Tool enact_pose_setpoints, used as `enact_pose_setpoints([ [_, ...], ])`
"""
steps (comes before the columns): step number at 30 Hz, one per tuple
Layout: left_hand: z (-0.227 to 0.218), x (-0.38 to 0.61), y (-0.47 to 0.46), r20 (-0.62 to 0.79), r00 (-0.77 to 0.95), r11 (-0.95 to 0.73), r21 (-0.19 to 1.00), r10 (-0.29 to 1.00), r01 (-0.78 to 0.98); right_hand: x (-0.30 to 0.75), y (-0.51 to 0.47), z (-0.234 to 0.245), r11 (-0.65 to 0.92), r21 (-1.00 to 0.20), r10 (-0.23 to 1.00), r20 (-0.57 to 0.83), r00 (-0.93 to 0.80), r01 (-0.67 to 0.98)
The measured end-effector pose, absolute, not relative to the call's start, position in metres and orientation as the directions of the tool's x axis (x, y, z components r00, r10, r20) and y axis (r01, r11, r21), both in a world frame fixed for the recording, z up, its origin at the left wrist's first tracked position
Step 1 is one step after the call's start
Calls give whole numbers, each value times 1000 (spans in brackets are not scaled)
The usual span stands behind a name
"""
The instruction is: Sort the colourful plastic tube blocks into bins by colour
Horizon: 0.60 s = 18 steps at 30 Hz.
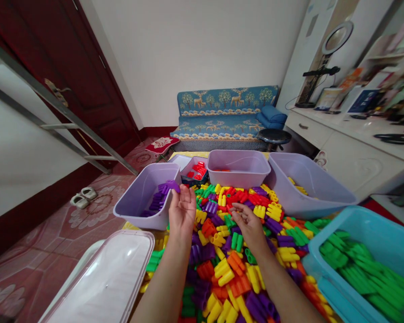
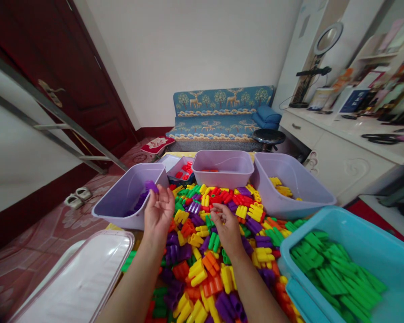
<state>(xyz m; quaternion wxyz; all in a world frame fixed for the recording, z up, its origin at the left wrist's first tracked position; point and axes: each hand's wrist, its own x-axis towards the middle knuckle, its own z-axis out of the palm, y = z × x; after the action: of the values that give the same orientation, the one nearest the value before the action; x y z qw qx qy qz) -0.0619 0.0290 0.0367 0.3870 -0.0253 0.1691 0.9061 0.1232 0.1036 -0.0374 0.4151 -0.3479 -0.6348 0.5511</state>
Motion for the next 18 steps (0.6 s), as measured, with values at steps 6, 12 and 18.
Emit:
enact_pose_setpoints([
  [6, 45, -67, 21, -114, -615, -555, 329, 780, -764, 123, 104, -38, 155, -988, 896, 146, -420, -12],
  [12, 18, -52, 29, 158, -652, -41, 981, 741, 192, 123, 104, -38, 165, -986, 896, 149, -419, 1],
  [18, -9, -53, 32, 171, -570, 406, 542, 804, 735, 123, 104, -38, 158, -987, 893, 141, -428, 4],
])
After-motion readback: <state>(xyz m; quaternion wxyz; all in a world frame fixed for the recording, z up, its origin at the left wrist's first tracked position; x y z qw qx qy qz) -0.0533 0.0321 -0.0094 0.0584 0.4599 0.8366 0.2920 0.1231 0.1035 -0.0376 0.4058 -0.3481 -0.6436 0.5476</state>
